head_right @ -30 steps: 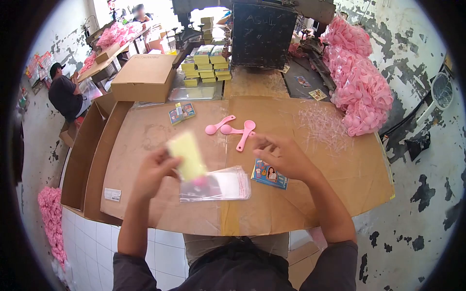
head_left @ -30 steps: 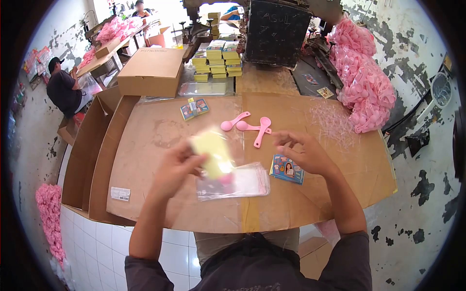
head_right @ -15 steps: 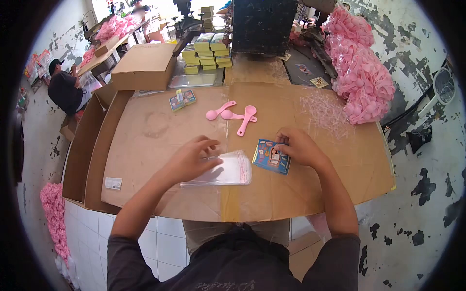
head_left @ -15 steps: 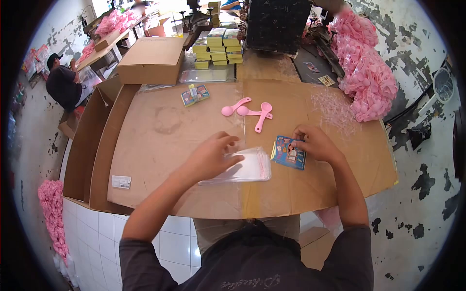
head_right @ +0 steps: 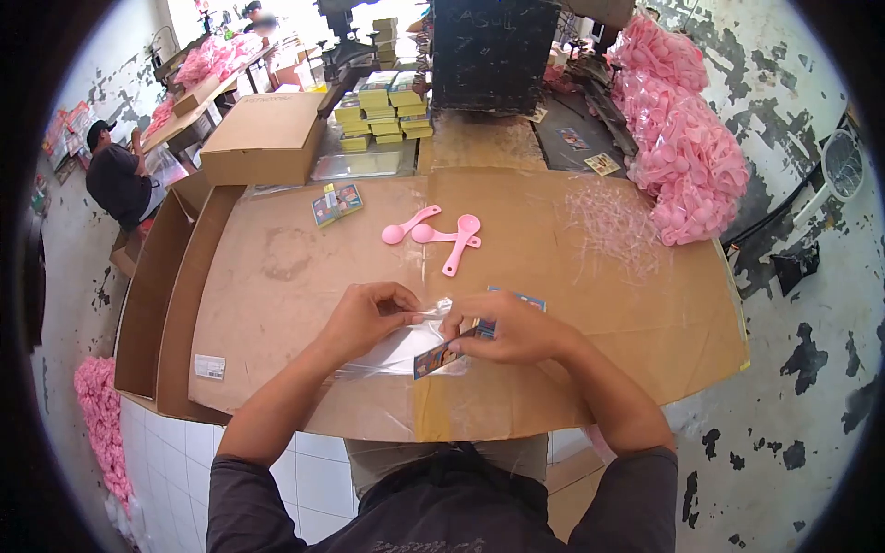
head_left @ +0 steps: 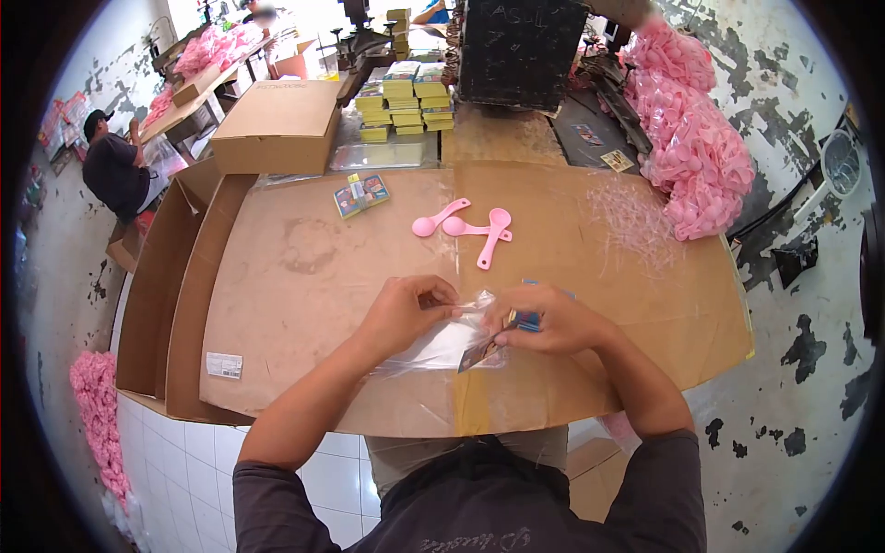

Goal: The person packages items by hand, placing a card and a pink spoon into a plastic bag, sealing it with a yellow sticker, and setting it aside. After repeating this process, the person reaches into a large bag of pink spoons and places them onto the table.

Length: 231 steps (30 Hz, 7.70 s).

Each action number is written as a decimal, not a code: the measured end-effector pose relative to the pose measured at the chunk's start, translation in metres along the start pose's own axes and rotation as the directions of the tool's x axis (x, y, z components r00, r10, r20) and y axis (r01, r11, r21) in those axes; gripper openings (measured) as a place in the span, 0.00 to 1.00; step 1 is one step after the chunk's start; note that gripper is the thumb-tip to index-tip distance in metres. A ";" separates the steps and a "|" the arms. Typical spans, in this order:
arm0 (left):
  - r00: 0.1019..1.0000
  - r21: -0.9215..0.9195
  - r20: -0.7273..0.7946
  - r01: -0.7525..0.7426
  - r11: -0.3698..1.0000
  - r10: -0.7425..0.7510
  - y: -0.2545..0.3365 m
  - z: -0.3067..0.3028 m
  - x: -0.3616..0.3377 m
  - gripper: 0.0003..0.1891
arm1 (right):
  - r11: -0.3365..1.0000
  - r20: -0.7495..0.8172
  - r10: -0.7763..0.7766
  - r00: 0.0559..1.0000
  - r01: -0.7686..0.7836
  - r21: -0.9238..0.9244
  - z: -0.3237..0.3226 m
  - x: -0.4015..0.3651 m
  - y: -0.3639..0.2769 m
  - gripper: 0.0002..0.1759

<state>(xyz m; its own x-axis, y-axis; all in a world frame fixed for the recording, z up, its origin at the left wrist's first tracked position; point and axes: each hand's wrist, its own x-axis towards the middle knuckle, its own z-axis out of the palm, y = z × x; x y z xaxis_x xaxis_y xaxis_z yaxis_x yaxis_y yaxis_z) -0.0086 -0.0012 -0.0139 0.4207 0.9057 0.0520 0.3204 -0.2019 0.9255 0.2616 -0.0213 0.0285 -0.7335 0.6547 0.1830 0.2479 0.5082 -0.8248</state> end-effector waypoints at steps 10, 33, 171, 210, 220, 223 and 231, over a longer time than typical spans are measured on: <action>0.993 -0.342 -0.094 -0.102 0.934 0.074 0.002 -0.015 0.002 0.07 | 0.977 -0.145 -0.023 0.989 -0.009 -0.215 0.008 -0.011 0.023 0.12; 0.999 -0.397 0.047 0.010 0.918 0.009 0.023 0.001 -0.015 0.18 | 0.981 -0.523 0.162 0.837 -0.082 0.174 0.011 0.013 -0.014 0.18; 0.950 -0.328 -0.264 -0.251 0.911 0.167 0.051 -0.006 -0.022 0.17 | 0.516 -0.545 0.213 0.811 -0.567 -0.642 -0.184 -0.122 0.093 0.13; 0.993 -0.391 -0.100 -0.096 0.915 0.061 0.019 0.004 -0.016 0.11 | 0.876 -0.304 0.221 0.927 -0.052 0.479 0.007 0.013 0.017 0.08; 0.981 -0.453 0.003 -0.172 0.875 0.194 0.026 -0.007 -0.017 0.12 | 0.936 -0.267 0.115 0.957 -0.014 0.351 -0.009 0.007 0.017 0.08; 0.993 -0.569 0.029 -0.081 0.818 0.118 0.022 -0.006 -0.015 0.14 | 0.943 -0.261 0.112 0.959 -0.020 0.332 -0.011 0.007 0.016 0.09; 0.999 -0.376 0.049 0.012 0.926 0.007 0.020 -0.001 -0.012 0.13 | 0.899 -0.238 0.196 0.951 -0.077 0.431 -0.004 0.010 0.022 0.08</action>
<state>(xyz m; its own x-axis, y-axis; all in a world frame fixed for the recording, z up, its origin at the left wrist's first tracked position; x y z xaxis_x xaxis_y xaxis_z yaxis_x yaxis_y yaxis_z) -0.0082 -0.0153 0.0040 0.4639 0.8850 0.0403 -0.0177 -0.0363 0.9992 0.2626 -0.0014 0.0148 -0.4983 0.8556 0.1399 0.0067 0.1652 -0.9862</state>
